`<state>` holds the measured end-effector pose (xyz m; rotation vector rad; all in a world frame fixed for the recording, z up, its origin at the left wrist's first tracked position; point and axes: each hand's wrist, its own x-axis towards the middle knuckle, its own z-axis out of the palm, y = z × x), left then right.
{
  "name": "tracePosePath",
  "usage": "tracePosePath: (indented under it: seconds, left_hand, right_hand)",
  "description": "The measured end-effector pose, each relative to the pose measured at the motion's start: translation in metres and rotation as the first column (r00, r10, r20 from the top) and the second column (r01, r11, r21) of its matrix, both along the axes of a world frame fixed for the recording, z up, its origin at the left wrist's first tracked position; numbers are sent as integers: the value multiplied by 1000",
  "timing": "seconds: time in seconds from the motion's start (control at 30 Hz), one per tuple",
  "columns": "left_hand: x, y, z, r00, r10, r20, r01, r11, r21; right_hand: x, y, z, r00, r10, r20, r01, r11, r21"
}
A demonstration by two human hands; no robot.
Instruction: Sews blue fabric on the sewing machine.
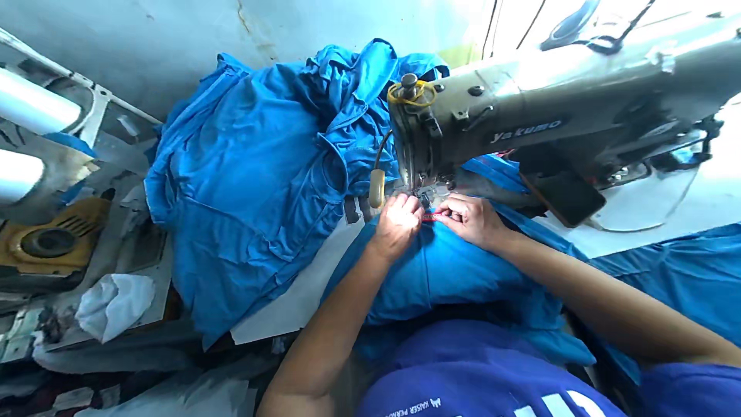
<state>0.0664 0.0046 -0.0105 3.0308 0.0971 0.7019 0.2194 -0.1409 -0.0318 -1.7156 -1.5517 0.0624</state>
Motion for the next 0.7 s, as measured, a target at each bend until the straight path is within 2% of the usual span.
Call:
tracePosePath:
  seconds: [0.07, 0.17, 0.27, 0.33, 0.47, 0.57, 0.7]
  left_hand:
    - [3, 2, 4, 991, 108, -84, -112, 992, -50]
    - [13, 18, 10, 953, 271, -133, -296, 928, -226]
    - [20, 43, 5, 942, 323, -93, -331, 843, -423]
    - [20, 52, -3, 934, 355, -22, -320, 810, -491]
    - [3, 45, -9, 945, 327, 1, -277, 802, -529]
    - [-13, 35, -10, 947, 319, -16, -293, 848, -441]
    - [-15, 29, -9, 947, 319, -38, -315, 900, -302]
  right_hand:
    - [-1, 4, 2, 1000, -29, -7, 29, 999, -23]
    - [0, 19, 3, 997, -80, -21, 79, 995, -66]
    - [1, 38, 4, 983, -176, -62, 171, 982, -77]
    - [0, 44, 2, 975, -203, -90, 200, 979, -43]
    - [-3, 35, 1, 979, -138, -152, 132, 990, -51]
    - [-6, 29, 4, 985, -78, -156, 68, 995, -68]
    - [-9, 23, 5, 982, -68, -174, 57, 996, -66]
